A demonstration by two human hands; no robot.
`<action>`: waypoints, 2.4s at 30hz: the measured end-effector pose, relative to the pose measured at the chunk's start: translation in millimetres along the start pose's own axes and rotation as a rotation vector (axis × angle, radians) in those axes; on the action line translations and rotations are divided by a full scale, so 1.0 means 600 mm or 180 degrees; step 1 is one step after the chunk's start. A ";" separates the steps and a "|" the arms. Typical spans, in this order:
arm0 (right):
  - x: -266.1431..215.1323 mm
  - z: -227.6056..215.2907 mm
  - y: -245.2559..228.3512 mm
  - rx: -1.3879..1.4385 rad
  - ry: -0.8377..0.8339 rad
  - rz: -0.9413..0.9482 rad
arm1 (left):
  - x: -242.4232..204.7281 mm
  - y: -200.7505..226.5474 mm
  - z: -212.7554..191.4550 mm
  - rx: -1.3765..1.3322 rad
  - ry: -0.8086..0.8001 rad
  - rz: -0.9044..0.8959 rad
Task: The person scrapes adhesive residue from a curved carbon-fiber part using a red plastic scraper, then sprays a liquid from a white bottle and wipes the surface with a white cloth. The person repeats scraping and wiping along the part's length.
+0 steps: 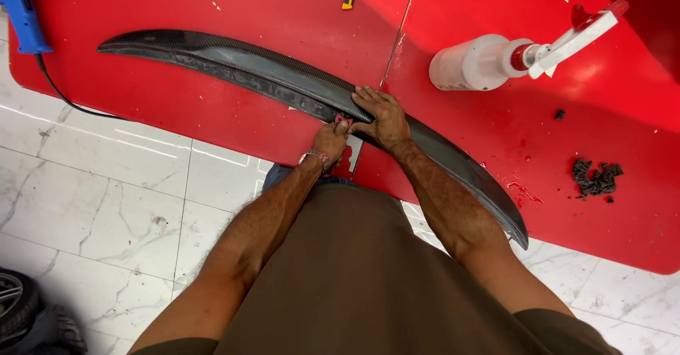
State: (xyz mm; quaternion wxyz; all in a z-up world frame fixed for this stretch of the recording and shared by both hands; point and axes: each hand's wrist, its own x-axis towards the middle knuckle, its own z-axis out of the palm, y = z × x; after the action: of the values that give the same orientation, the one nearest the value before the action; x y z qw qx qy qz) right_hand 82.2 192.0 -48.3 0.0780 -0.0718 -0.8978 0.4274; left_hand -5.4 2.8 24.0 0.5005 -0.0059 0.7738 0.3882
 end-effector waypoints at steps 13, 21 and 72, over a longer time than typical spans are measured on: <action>0.007 0.003 -0.034 -0.0625 0.0223 -0.0265 | 0.061 -0.067 -0.062 0.1147 -0.0132 0.0908; 0.023 0.023 -0.025 -0.0704 0.0192 -0.0837 | 0.056 -0.066 -0.088 0.1052 -0.0001 0.0922; -0.589 -0.667 0.152 0.0210 0.3414 0.3758 | 0.008 -0.150 -0.107 -0.1212 0.0723 0.0420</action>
State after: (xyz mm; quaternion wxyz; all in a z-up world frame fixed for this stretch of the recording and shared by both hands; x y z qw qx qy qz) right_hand 513.7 482.5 101.7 0.2621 -0.7289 -0.5385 0.3317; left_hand -21.3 -97.2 -20.3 0.3736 -0.0933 0.7366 0.5559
